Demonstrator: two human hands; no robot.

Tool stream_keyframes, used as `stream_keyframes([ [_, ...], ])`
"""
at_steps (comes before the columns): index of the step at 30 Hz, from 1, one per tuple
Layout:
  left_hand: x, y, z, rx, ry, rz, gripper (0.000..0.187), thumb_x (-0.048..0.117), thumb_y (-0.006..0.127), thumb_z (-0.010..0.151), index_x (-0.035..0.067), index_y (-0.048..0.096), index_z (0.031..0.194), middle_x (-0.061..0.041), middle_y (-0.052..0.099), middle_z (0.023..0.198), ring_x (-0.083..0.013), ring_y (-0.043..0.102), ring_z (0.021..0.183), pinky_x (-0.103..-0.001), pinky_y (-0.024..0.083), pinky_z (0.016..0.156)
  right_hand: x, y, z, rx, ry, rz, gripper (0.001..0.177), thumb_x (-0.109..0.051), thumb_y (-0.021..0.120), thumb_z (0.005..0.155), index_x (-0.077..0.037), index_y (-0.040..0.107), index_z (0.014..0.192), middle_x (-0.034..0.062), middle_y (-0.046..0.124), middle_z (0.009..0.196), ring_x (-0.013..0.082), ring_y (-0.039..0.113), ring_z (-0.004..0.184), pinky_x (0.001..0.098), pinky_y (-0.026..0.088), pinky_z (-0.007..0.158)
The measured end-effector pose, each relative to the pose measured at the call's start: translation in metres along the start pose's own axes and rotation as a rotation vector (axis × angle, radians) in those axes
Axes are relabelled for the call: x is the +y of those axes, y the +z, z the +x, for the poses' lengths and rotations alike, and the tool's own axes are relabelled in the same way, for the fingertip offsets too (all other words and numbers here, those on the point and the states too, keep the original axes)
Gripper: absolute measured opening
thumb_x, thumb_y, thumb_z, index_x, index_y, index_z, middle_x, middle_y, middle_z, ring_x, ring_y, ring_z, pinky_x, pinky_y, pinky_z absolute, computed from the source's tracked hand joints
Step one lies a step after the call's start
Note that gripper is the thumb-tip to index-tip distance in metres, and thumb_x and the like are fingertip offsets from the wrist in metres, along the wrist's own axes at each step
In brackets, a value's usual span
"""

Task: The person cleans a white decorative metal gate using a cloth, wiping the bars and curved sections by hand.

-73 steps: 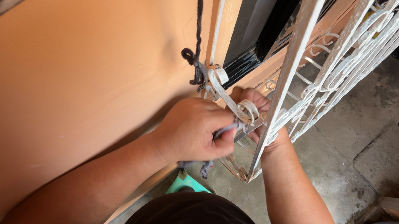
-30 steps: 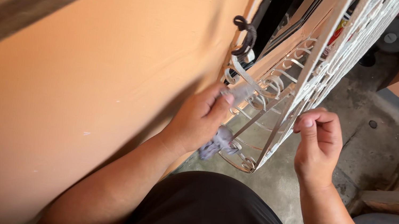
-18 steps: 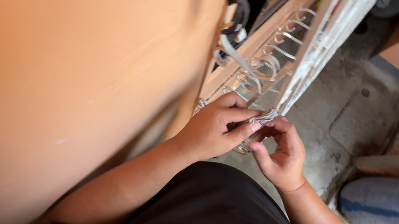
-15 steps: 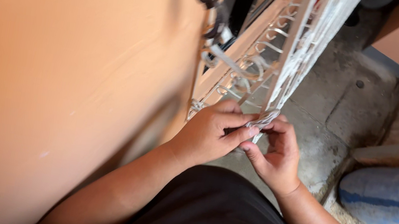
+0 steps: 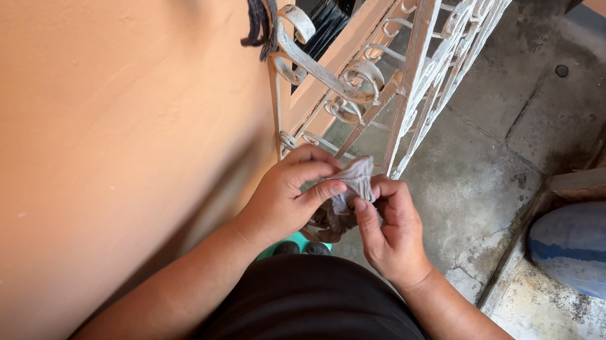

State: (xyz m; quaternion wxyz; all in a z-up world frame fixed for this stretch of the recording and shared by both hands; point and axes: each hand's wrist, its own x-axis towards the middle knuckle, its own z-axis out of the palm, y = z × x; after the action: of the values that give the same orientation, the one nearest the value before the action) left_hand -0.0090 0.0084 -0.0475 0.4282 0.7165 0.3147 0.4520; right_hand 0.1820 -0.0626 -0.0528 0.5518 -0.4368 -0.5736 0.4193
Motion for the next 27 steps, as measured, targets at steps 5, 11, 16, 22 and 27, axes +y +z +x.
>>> stream_keyframes([
  [5,-0.019,-0.009,-0.01,-0.228,-0.432,-0.633,0.038,0.018,0.068,0.1,0.0,0.057,0.131,-0.005,0.067,0.115,-0.0123,0.062,0.103,-0.029,0.053,0.094,0.001,0.007,0.009,0.096,0.109,-0.048,0.013,-0.004,0.062,0.103,-0.004,0.051,0.11,-0.0001,0.061,0.092,0.0049,0.057,0.084,0.0209,0.051,0.072],
  [11,-0.025,-0.027,-0.005,-0.27,-0.46,-0.95,0.055,0.012,0.051,0.086,-0.007,0.056,0.137,-0.012,0.069,0.125,-0.0182,0.065,0.118,-0.033,0.045,0.11,-0.011,0.017,0.016,0.157,0.039,-0.208,0.015,-0.006,0.069,0.1,-0.001,0.056,0.108,0.0012,0.067,0.092,0.0045,0.063,0.083,0.0203,0.054,0.07],
  [16,-0.039,-0.029,-0.007,-0.406,-0.44,-1.095,0.051,0.004,0.054,0.085,-0.008,0.062,0.134,-0.015,0.072,0.126,-0.0224,0.067,0.119,-0.036,0.047,0.111,-0.024,0.013,0.024,0.19,0.106,-0.28,0.017,-0.01,0.076,0.095,-0.001,0.065,0.103,0.0019,0.071,0.085,0.0047,0.064,0.074,0.0209,0.053,0.062],
  [22,-0.033,-0.018,-0.01,-0.215,-0.547,-0.975,0.028,-0.005,0.064,0.101,0.001,0.064,0.128,-0.009,0.073,0.12,-0.0177,0.07,0.11,-0.035,0.056,0.101,-0.037,0.006,0.026,0.166,-0.057,-0.571,0.016,-0.014,0.081,0.091,-0.003,0.07,0.095,0.0029,0.075,0.085,0.0074,0.072,0.075,0.0211,0.057,0.065],
  [27,-0.025,-0.018,0.005,0.038,-0.414,-0.849,0.051,-0.01,0.07,0.083,0.004,0.062,0.132,-0.01,0.072,0.113,-0.0205,0.069,0.098,-0.036,0.06,0.084,-0.038,-0.005,0.036,0.322,-0.478,-0.645,0.03,-0.021,0.069,0.107,-0.005,0.046,0.115,0.0087,0.052,0.098,0.0186,0.051,0.087,0.0275,0.046,0.083],
])
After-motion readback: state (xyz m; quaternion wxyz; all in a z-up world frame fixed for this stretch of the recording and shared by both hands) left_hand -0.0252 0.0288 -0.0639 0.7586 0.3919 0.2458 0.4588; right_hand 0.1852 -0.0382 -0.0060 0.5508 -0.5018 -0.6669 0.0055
